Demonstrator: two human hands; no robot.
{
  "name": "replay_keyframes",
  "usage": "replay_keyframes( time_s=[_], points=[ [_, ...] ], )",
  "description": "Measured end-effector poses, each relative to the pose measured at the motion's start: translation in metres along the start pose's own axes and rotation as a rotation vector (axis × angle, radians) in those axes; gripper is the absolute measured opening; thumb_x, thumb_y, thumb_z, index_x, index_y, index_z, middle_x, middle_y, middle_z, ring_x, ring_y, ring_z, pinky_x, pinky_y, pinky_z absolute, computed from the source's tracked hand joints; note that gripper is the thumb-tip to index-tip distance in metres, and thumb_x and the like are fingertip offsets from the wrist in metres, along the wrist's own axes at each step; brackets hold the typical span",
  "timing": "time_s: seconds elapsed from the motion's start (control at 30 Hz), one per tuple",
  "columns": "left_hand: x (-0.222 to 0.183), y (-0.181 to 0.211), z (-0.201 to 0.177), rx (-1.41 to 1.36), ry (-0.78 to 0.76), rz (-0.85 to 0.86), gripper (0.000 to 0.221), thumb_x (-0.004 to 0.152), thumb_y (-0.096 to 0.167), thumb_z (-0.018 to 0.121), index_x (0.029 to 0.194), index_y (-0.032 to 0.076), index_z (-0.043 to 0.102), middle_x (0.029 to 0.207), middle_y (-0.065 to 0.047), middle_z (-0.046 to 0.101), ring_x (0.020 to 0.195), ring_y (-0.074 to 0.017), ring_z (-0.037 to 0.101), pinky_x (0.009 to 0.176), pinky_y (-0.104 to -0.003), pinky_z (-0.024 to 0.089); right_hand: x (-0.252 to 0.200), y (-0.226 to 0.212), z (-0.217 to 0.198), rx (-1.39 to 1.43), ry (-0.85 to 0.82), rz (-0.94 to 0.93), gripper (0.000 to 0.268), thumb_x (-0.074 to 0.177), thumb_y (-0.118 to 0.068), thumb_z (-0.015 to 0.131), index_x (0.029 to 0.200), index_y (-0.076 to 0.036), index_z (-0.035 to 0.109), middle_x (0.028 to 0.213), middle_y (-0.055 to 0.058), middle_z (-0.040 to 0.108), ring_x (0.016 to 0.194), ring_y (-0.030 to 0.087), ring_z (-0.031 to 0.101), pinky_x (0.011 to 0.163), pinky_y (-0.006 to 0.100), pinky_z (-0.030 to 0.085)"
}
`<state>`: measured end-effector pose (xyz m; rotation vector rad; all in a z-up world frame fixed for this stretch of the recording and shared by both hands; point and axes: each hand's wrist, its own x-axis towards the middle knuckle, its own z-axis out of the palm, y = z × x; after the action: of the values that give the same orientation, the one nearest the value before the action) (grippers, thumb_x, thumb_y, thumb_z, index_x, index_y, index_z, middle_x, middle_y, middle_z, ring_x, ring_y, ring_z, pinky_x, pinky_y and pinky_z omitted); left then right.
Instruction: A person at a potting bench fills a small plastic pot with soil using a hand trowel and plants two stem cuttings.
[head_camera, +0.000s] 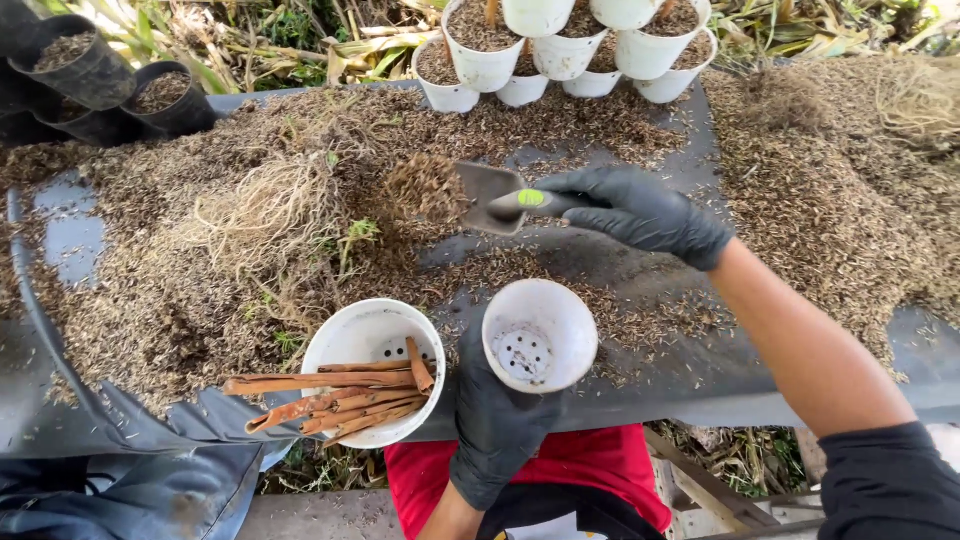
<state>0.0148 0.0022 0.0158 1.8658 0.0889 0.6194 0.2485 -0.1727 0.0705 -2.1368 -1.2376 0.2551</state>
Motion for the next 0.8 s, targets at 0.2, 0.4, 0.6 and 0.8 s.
replay_keyframes(
  time_s=[0.2, 0.4, 0.6, 0.8],
  points=[
    [0.005, -0.012, 0.011, 0.076, 0.026, -0.013, 0.102, 0.066, 0.038, 0.088, 0.149, 0.007, 0.038, 0.138, -0.018, 0.056, 0.123, -0.0380, 0.061, 0.099, -0.048, 0.050, -0.049, -0.038, -0.060, -0.131, 0.000, 0.246, 0.051, 0.097, -0.026, 0.059, 0.146, -0.013, 0.056, 0.103, 0.007, 0.075, 0.062, 0.015, 0.064, 0.051, 0.023, 0.053],
    [0.016, -0.023, 0.017, 0.238, 0.087, -0.015, 0.109, 0.064, 0.048, 0.090, 0.150, 0.005, 0.038, 0.138, -0.020, 0.059, 0.120, -0.0422, 0.062, 0.093, -0.051, 0.052, -0.097, -0.058, -0.096, -0.382, -0.025, 0.262, 0.054, 0.092, -0.029, 0.063, 0.146, -0.024, 0.058, 0.103, -0.002, 0.074, 0.072, 0.016, 0.066, 0.064, 0.029, 0.054],
    [0.023, -0.010, 0.018, 0.203, 0.118, -0.013, 0.105, 0.065, 0.045, 0.091, 0.148, 0.003, 0.042, 0.137, -0.019, 0.057, 0.122, -0.0385, 0.060, 0.103, -0.048, 0.049, -0.112, -0.083, -0.085, -0.761, -0.006, 0.118, 0.053, 0.091, -0.039, 0.063, 0.143, -0.030, 0.060, 0.098, 0.002, 0.069, 0.067, 0.019, 0.065, 0.046, 0.036, 0.057],
    [0.025, -0.009, 0.019, 0.110, 0.140, -0.024, 0.097, 0.065, 0.036, 0.092, 0.144, 0.004, 0.046, 0.134, -0.018, 0.059, 0.122, -0.0358, 0.061, 0.106, -0.045, 0.049, -0.118, -0.107, -0.069, -1.361, -0.040, 0.031, 0.061, 0.090, -0.037, 0.064, 0.149, -0.045, 0.049, 0.128, -0.014, 0.068, 0.103, 0.022, 0.067, 0.077, 0.037, 0.050]
  ],
)
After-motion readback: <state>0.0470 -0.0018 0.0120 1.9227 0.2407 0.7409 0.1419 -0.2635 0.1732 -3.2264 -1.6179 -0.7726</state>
